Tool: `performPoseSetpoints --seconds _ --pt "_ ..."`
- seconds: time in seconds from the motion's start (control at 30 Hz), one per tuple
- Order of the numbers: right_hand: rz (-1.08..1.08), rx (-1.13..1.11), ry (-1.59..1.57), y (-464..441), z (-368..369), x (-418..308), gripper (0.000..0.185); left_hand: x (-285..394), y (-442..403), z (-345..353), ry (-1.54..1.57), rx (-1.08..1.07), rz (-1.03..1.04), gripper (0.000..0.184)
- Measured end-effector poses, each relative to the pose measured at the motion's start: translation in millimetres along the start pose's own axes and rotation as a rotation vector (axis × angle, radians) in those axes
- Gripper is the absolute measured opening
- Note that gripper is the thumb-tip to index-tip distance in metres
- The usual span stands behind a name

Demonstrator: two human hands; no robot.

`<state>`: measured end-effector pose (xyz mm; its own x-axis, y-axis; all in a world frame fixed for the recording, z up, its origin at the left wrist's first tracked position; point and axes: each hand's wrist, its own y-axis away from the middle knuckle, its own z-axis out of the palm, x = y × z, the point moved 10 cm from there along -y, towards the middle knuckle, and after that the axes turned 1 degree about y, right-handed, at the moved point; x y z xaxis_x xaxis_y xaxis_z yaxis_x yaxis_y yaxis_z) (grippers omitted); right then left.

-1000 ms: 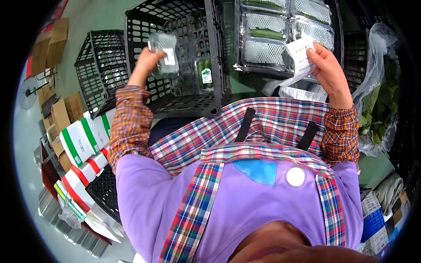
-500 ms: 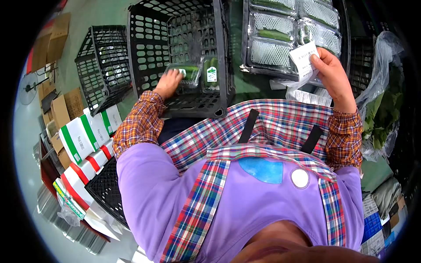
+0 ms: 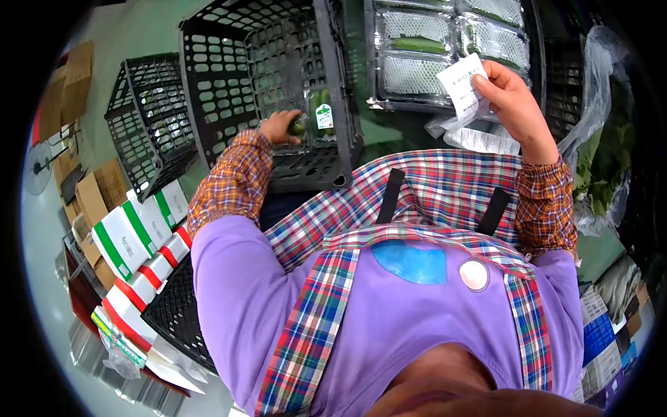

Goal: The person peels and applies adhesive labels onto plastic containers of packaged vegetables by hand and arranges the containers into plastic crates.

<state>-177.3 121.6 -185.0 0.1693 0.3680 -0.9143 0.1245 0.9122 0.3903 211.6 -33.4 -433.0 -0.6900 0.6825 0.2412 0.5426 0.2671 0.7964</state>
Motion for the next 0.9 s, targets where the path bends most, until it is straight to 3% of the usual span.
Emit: performPoseSetpoints --seconds 0.13,0.17,0.23,0.27,0.3,0.33,0.4,0.5,0.53,0.57,0.67,0.73,0.8,0.9 --pt "-0.135 0.112 0.162 5.5 -9.2 -14.4 0.018 -13.4 7.7 -9.7 -0.115 0.191 -0.108 0.082" --pt "-0.154 0.135 0.213 6.2 -12.3 -17.8 0.019 -24.8 -1.1 -38.6 -0.129 0.422 -0.038 0.067" --pt "-0.201 0.168 0.217 8.6 -9.3 -25.6 0.020 -11.0 55.3 -167.0 0.290 0.999 -0.087 0.034" --pt "-0.222 0.167 0.210 9.5 -6.0 -27.4 0.020 18.1 91.6 -217.1 0.673 1.030 -0.114 0.021" --pt "-0.222 0.179 0.247 10.0 -5.0 -26.6 0.021 52.8 132.0 -268.3 0.566 1.312 0.162 0.013" --pt "-0.227 0.183 0.285 9.1 -2.9 -27.5 0.021 75.0 153.5 -292.4 0.769 1.382 0.275 0.010" --pt "-0.233 0.165 0.299 10.0 4.9 -31.0 0.023 165.6 171.8 -322.3 0.804 1.178 0.524 0.014" --pt "-0.248 0.154 0.302 13.6 8.2 -35.7 0.023 280.3 131.2 -290.0 0.675 0.663 0.566 0.034" --pt "-0.253 0.152 0.264 15.3 8.0 -36.8 0.023 304.3 117.1 -272.2 0.804 0.460 0.558 0.039" --pt "-0.258 0.154 0.229 16.7 5.6 -37.1 0.023 324.9 107.0 -268.1 0.830 0.459 0.708 0.037" --pt "-0.246 0.184 0.213 19.2 -0.6 -33.2 0.021 330.5 82.5 -258.1 1.061 0.315 0.633 0.021" --pt "-0.359 0.253 0.018 20.5 -2.1 -36.4 0.021 331.3 85.5 -261.2 1.072 0.333 0.651 0.017" --pt "-0.236 0.235 0.100 22.7 -6.4 -25.4 0.020 331.1 82.9 -258.2 1.066 0.338 0.614 0.018" --pt "-0.246 0.277 0.121 24.5 -15.1 -21.5 0.022 333.3 75.7 -251.5 1.046 0.346 0.571 0.019"
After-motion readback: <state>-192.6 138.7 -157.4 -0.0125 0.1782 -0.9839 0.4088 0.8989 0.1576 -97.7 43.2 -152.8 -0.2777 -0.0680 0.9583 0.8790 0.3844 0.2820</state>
